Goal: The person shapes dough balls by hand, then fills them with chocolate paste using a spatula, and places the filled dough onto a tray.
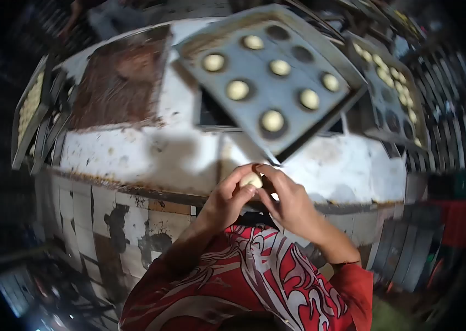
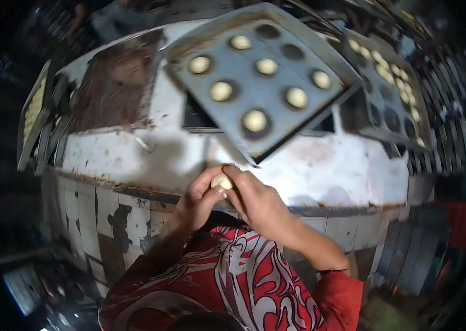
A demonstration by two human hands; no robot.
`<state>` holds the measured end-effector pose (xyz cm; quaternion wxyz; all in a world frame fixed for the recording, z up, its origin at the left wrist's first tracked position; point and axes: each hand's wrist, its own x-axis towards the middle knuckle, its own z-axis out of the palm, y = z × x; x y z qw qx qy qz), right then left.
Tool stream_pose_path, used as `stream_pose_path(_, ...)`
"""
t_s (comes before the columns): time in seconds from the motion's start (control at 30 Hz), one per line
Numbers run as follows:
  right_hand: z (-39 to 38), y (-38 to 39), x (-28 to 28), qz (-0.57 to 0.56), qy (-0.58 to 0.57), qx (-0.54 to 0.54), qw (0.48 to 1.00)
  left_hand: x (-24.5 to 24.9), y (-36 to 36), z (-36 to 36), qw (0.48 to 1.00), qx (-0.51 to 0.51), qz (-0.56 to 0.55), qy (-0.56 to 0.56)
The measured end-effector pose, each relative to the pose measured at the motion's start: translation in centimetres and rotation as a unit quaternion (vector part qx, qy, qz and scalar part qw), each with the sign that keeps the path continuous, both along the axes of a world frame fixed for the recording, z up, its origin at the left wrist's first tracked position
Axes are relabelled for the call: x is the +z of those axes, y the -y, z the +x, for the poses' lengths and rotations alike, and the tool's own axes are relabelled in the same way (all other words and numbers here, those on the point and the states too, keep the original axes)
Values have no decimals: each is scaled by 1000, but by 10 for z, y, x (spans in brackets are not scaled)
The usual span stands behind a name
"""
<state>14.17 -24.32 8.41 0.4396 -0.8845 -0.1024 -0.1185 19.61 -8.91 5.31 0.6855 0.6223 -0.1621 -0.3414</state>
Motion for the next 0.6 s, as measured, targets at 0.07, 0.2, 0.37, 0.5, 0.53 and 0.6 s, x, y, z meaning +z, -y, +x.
stream_pose_path(0.07,-22,48,16,106,-167,9,980,3,30,-10,997,-72,-6,-7)
stream_pose_path(0.2,-70,66,-23,97,44,-174,979,0,103,-35,988,35,-102,-109)
stream_pose_path(0.37,-113,82,-94,-172,54,-317,931,-78,190,-55,997,49,-62,3)
stream_pose_path(0.5,-89,154,-139,-18,42,-451,891,-93,198,-49,812,-120,186,540)
stream_pose_path(0.53,-69,162,-140,75,44,-449,889,-82,190,-49,814,-103,164,548)
stream_pose_path(0.6,-47,147,-151,99,61,-373,921,-64,161,-47,851,-87,91,510)
